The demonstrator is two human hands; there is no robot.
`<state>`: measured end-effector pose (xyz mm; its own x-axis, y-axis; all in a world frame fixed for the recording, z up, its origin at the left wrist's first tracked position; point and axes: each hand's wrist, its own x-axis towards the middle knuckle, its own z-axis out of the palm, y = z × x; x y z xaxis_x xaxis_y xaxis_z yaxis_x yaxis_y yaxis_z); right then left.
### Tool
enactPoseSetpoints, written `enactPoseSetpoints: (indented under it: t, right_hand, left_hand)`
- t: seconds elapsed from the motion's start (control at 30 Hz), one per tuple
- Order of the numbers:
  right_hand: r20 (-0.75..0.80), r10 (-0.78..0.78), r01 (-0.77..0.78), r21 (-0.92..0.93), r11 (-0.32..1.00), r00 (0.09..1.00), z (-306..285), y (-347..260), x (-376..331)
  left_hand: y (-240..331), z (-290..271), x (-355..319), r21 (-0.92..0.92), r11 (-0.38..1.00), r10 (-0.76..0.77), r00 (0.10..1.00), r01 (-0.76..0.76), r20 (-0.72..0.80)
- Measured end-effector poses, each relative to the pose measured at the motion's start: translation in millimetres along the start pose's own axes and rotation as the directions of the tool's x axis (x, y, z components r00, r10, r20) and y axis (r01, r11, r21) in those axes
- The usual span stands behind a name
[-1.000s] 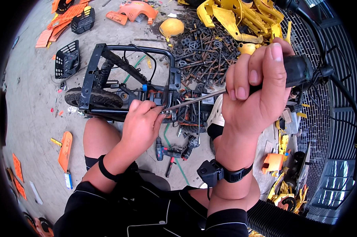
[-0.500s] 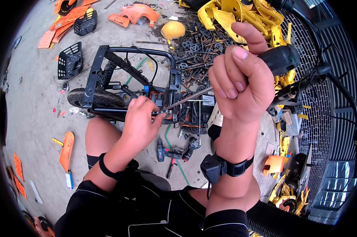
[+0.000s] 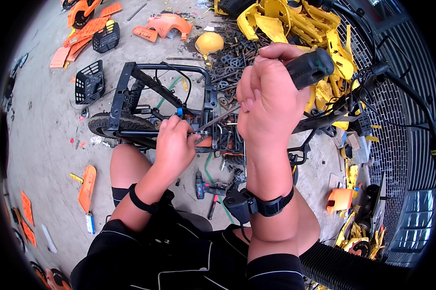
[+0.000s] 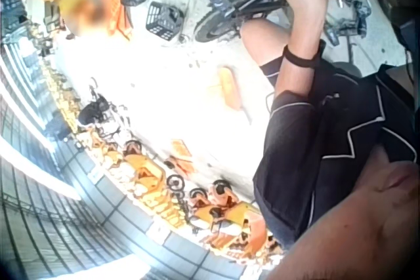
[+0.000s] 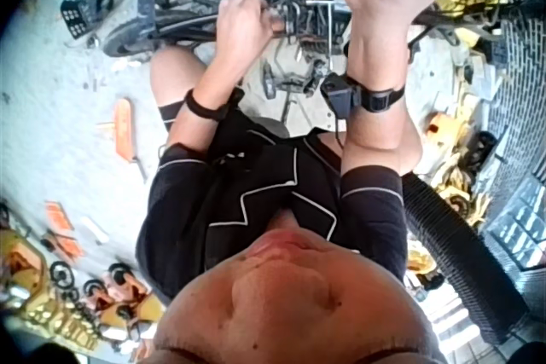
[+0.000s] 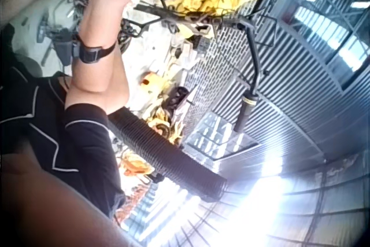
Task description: The person uses a screwdriver to loosen and remove screws from a black metal motorcycle frame while holding a small chain.
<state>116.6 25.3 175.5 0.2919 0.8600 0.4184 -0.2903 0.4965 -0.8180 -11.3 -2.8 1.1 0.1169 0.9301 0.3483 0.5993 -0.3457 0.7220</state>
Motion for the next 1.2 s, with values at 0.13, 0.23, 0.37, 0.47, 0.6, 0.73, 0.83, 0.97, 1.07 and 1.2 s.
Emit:
enactPoseSetpoints:
  t: [0.13,0.23,0.37,0.47,0.6,0.73,0.83,0.97,1.07,1.2]
  right_hand:
    - [-0.081,-0.025,0.023,-0.028,0.999,0.996,5,-1,-7]
    - [-0.110,-0.061,0.052,-0.075,0.996,0.992,10,-2,-12]
    - [-0.125,-0.096,0.081,-0.119,0.990,0.987,15,-2,-17]
    - [-0.144,-0.110,0.089,-0.146,0.985,0.983,18,-2,-21]
    - [-0.199,-0.118,0.090,-0.144,0.985,0.973,22,-2,-25]
    - [-0.272,-0.137,0.102,-0.139,0.985,0.952,26,-2,-28]
    - [-0.317,-0.124,0.085,-0.133,0.987,0.940,28,-5,-32]
    - [-0.309,-0.169,0.098,-0.232,0.968,0.936,35,-3,-36]
    - [-0.154,-0.133,0.104,-0.186,0.977,0.979,33,-5,-36]
    - [0.200,-0.079,0.082,-0.008,0.997,0.977,17,-37,-22]
  left_hand:
    - [2,1,-1,0.007,1.000,-0.003,1.000,0.003,-0.019]
    - [2,2,-1,0.002,1.000,0.008,0.999,-0.008,-0.031]
    - [2,2,-2,0.013,1.000,0.006,0.999,-0.005,-0.038]
    - [3,2,-3,0.013,1.000,0.003,0.999,-0.002,-0.042]
    - [1,4,-5,0.031,0.999,0.019,0.999,-0.018,-0.043]
    - [2,9,-10,0.060,0.997,0.051,0.993,-0.045,-0.105]
    - [0,11,-13,0.044,0.998,0.057,0.994,-0.053,-0.097]
    - [2,7,-13,0.060,0.996,0.064,0.993,-0.058,-0.102]
    - [1,5,-11,0.033,0.998,0.063,0.995,-0.060,-0.081]
    - [-3,3,-13,-0.017,0.994,0.106,0.993,-0.107,-0.053]
